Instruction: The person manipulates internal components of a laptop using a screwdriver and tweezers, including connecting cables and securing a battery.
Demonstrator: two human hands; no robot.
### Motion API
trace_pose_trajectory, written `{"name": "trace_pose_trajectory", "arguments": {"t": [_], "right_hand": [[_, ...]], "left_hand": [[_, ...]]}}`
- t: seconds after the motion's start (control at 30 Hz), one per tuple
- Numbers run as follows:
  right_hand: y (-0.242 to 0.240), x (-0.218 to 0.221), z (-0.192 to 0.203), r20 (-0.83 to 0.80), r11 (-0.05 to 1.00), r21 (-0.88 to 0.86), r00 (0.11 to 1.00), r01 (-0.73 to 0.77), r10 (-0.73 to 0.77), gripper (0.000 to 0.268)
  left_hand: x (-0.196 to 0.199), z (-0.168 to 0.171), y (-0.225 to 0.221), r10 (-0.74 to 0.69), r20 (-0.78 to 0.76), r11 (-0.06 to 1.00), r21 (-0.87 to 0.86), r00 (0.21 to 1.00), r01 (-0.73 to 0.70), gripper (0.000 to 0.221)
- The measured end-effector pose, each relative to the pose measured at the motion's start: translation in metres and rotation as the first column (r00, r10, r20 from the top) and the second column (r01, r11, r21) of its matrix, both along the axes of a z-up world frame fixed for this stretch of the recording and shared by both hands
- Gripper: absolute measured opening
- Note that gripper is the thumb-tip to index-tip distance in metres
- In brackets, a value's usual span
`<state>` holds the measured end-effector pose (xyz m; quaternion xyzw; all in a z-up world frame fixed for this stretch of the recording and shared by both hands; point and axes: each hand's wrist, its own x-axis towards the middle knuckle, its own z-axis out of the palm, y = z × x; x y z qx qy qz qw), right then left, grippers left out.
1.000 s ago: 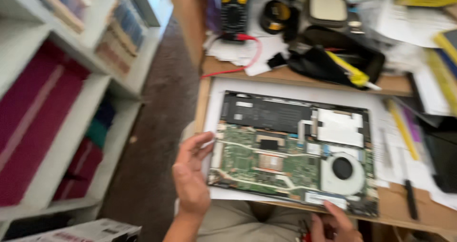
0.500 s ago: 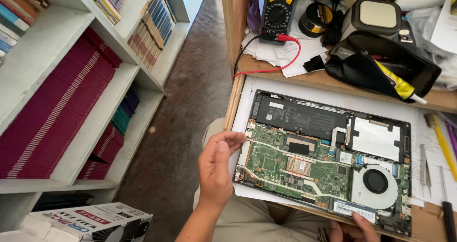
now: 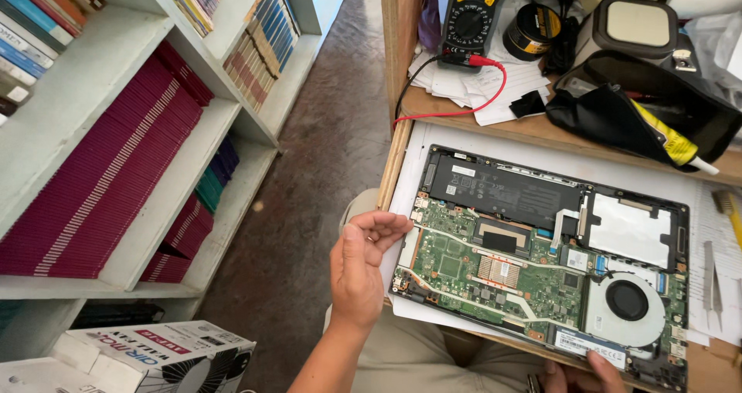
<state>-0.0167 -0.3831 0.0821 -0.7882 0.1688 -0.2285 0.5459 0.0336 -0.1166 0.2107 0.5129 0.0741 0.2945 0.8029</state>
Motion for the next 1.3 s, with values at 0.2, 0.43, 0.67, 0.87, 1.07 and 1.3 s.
{"name": "trace_pose_trajectory", "arguments": {"t": [0.2,0.43,0.67,0.87,1.07,1.3], "right_hand": [[0.01,0.0,0.009,-0.006,0.994,0.11,1.0,0.024,-0.024,0.056],[0.009,0.001,0.01,0.018,0.998,0.054,0.999,0.035,-0.037,0.055],[-0.014,0.006,-0.027,0.126,0.989,0.143,0.992,-0.046,0.028,0.059],[-0.046,0.008,-0.022,0.005,0.972,-0.164,0.985,-0.171,0.174,0.058],[-0.051,0.013,-0.017,0.139,0.947,-0.24,0.958,-0.214,0.251,0.057],[-0.074,0.018,-0.029,0.159,0.87,-0.407,0.917,-0.277,0.366,0.063]], "left_hand": [[0.0,-0.001,0.0,0.0,0.01,0.999,-0.043,1.0,0.0,0.061],[-0.001,0.001,0.001,0.001,-0.026,0.999,-0.034,1.0,-0.002,0.062],[0.003,-0.013,-0.001,0.001,0.075,0.996,-0.086,0.997,0.005,0.057],[0.001,-0.008,-0.002,0.006,0.034,0.998,-0.067,0.999,-0.004,0.059],[0.001,-0.008,-0.004,0.002,0.043,0.999,-0.047,0.999,0.0,0.056],[0.002,-0.012,-0.004,-0.001,0.038,0.998,-0.063,0.999,0.003,0.059]]}}
